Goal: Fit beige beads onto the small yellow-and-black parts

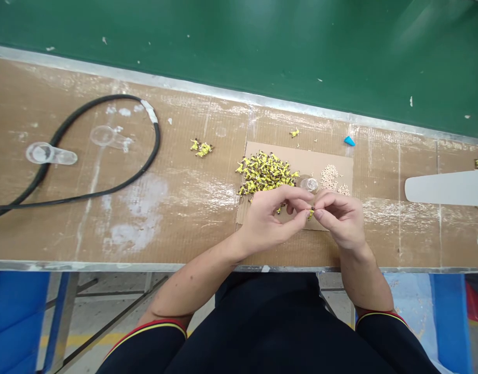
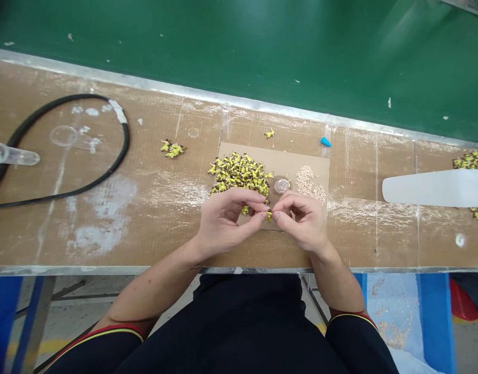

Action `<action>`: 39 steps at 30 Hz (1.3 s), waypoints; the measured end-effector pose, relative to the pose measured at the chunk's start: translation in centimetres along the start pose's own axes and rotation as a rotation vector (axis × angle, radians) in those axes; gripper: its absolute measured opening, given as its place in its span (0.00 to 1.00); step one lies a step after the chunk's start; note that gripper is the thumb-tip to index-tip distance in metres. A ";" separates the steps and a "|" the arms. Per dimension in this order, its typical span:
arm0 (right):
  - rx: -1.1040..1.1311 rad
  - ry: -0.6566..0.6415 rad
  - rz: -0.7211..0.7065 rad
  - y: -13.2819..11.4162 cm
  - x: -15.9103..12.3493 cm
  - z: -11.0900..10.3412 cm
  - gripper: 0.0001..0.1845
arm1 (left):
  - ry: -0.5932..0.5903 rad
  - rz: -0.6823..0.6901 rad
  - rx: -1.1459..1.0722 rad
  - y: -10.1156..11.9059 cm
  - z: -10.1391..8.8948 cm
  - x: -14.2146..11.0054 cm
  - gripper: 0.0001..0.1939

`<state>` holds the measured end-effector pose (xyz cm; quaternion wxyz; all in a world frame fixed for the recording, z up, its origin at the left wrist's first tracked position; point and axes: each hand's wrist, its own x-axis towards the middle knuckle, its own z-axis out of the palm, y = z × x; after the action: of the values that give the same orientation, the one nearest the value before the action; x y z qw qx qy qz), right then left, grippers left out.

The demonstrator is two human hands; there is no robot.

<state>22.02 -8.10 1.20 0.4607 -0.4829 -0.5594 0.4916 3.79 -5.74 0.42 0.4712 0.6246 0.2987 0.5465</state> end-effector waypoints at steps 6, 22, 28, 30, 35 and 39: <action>-0.012 -0.009 0.039 0.2 -0.1 -0.1 0.07 | -0.029 0.100 0.131 0.0 -0.2 0.0 0.15; -0.008 -0.018 0.084 -0.4 0.0 0.2 0.09 | -0.133 0.041 0.134 0.1 -0.7 0.2 0.13; 0.032 -0.015 0.073 -0.6 0.0 0.3 0.11 | -0.143 -0.053 0.042 0.1 -0.6 0.0 0.14; 0.029 -0.012 0.063 -0.6 0.0 0.3 0.11 | -0.139 -0.096 0.004 0.1 -0.6 0.1 0.14; -0.028 0.007 0.014 -0.5 0.0 0.2 0.08 | -0.112 -0.249 -0.165 0.2 -0.6 0.1 0.15; 0.005 -0.008 -0.039 -0.3 -0.3 -0.1 0.03 | -0.145 -0.290 -0.248 0.3 -0.7 0.2 0.15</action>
<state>22.15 -8.44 1.55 0.4692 -0.4690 -0.5692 0.4857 3.14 -5.44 0.72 0.6384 0.5501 0.2811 0.4592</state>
